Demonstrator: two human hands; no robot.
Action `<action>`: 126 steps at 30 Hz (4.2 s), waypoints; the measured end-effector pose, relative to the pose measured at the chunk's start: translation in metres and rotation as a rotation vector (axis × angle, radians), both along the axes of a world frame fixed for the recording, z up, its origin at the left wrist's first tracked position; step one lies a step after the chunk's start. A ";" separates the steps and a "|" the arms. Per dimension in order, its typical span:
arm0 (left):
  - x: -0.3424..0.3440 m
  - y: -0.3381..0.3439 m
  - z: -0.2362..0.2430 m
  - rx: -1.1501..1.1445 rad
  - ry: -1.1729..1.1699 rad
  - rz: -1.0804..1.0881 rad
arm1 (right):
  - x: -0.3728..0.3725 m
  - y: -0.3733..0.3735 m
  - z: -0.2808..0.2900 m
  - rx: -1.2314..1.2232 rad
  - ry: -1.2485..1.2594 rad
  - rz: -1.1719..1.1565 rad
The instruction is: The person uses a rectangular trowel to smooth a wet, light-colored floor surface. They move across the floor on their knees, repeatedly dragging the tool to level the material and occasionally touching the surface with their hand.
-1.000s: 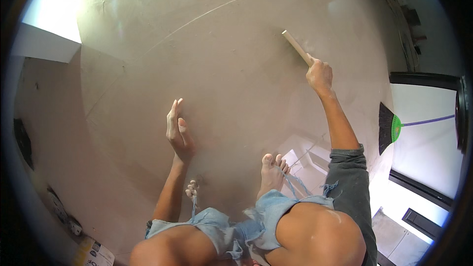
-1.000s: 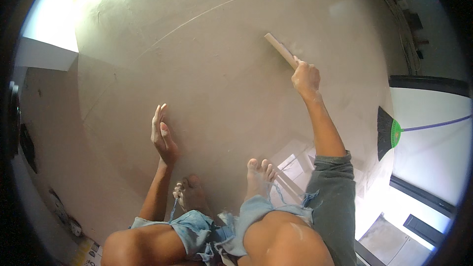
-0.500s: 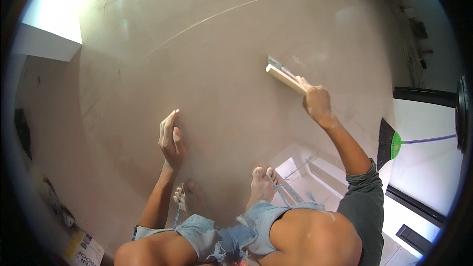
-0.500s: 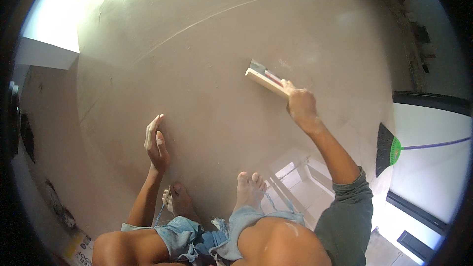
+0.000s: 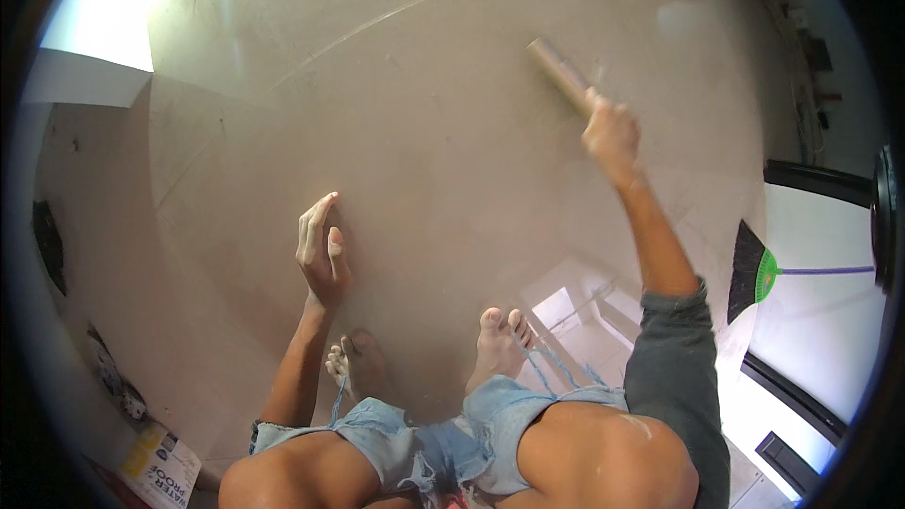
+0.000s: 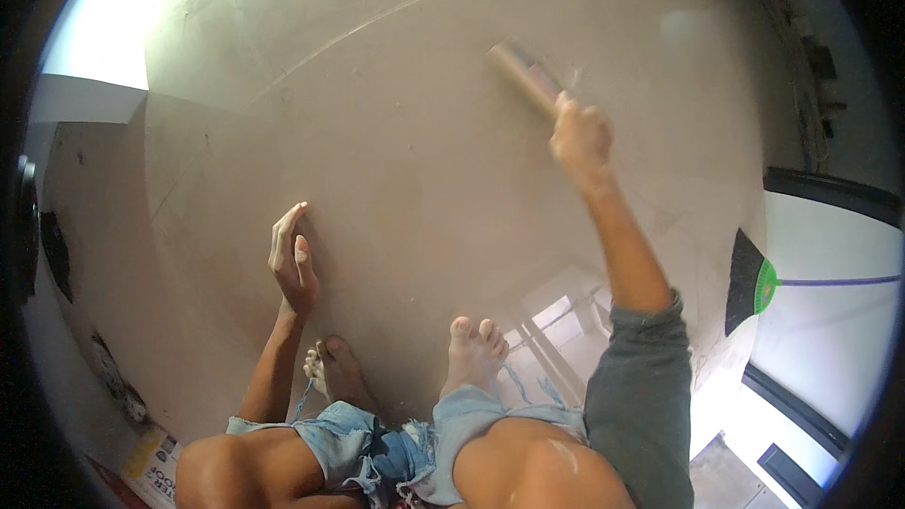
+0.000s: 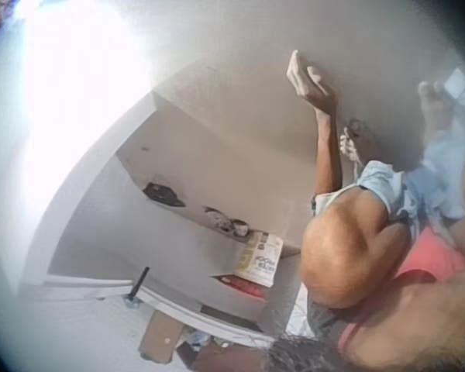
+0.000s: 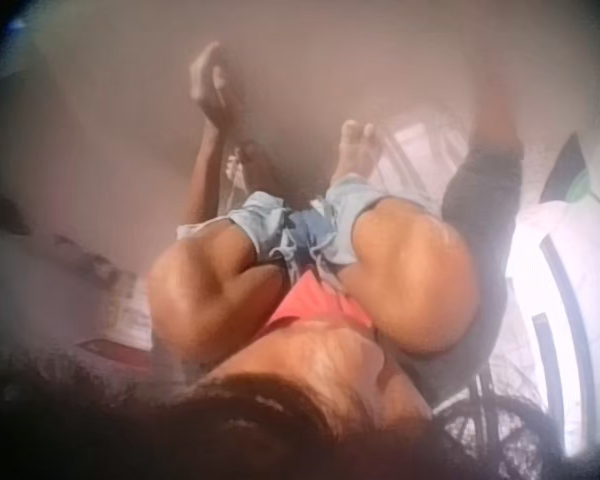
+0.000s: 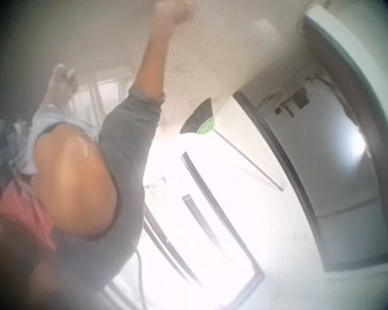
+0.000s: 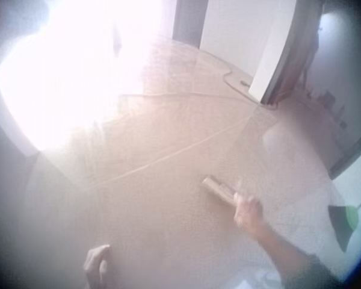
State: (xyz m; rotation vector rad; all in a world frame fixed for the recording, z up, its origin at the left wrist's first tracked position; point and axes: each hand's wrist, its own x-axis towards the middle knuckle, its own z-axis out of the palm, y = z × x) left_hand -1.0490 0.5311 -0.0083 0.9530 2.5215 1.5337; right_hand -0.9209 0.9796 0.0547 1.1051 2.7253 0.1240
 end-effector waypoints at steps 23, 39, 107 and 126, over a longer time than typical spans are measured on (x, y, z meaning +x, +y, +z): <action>0.003 -0.002 0.004 0.207 -0.102 0.095 | -0.068 -0.107 -0.015 -0.064 0.113 0.457; -0.004 -0.006 -0.006 0.115 0.053 0.077 | -0.081 -0.203 -0.038 -0.013 0.204 0.693; -0.069 0.011 -0.008 -0.546 0.202 0.157 | -0.234 -0.165 -0.006 -0.464 0.331 0.130; -0.068 0.005 -0.018 -0.521 0.241 0.170 | -0.039 -0.179 -0.020 -0.484 0.431 0.103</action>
